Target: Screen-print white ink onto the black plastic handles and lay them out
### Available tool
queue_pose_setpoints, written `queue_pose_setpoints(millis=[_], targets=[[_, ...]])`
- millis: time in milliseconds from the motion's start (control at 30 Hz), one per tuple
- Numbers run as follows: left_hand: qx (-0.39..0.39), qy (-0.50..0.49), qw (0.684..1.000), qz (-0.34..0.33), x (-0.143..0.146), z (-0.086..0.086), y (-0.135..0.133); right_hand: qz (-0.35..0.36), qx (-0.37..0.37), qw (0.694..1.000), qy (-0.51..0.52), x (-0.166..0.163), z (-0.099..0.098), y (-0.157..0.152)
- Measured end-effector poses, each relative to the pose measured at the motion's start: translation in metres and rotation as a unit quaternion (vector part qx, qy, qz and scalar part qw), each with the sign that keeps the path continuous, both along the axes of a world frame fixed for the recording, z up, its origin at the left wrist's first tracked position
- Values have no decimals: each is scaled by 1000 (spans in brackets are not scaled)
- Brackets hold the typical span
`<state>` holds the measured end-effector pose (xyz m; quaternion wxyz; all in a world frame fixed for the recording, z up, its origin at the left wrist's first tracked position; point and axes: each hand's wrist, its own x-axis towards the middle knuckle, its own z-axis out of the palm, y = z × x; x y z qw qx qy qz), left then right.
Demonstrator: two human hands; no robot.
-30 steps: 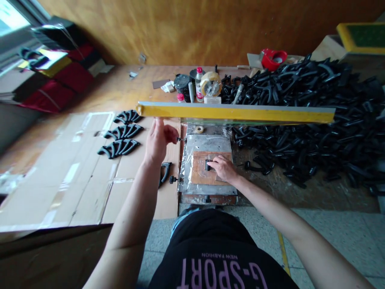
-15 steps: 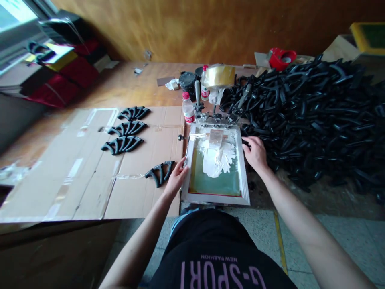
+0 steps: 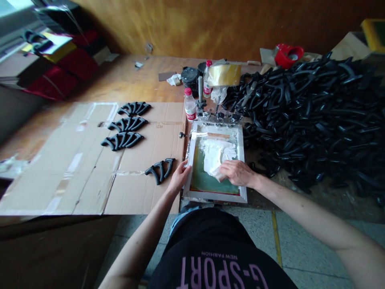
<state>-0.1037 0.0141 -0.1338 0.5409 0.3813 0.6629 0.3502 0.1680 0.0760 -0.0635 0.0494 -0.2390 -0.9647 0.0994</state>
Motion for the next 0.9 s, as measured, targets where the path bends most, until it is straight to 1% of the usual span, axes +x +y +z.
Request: queue_pose_setpoints(millis=[67,133,167,233,300,367,400,467,533,600,667,700,767,800,833,900], targets=[[3,-5,1000,2,1,1,1,-29,16,999,18,-2,0,4],[2,-8,1000,3,1,4,1,-74,59,995,43,-7,-6,4],[0,-8,1000,4,1,5,1,-83,81,992,54,-8,-11,2],[-4,-4,1000,5,2,7,0,-66,98,991,69,-8,-20,-8],[-2,5,1000,8,2,9,-1,-35,75,994,74,-5,-25,-16],[-1,10,1000,11,2,12,-1,-41,44,995,77,-5,-21,-14],[-2,9,1000,11,2,15,-1,-62,36,994,82,-9,-16,-8],[-1,-3,1000,4,0,24,-1,-126,33,986,101,-20,-1,14],[9,-18,1000,-1,-3,41,-1,-188,39,974,123,-28,16,45],[30,-34,999,8,-4,65,2,-243,51,958,147,-22,32,78],[58,-58,996,26,-3,92,9,-309,72,930,184,4,40,105],[76,-74,994,35,-1,105,15,-349,85,910,209,23,41,114],[139,-112,982,57,5,131,33,-424,87,868,244,59,32,119],[179,-131,973,67,9,142,43,-451,71,856,242,73,23,115],[218,-147,962,78,13,152,54,-463,44,856,227,82,12,106],[262,-173,945,89,21,165,74,-431,-22,886,169,82,-14,78]])
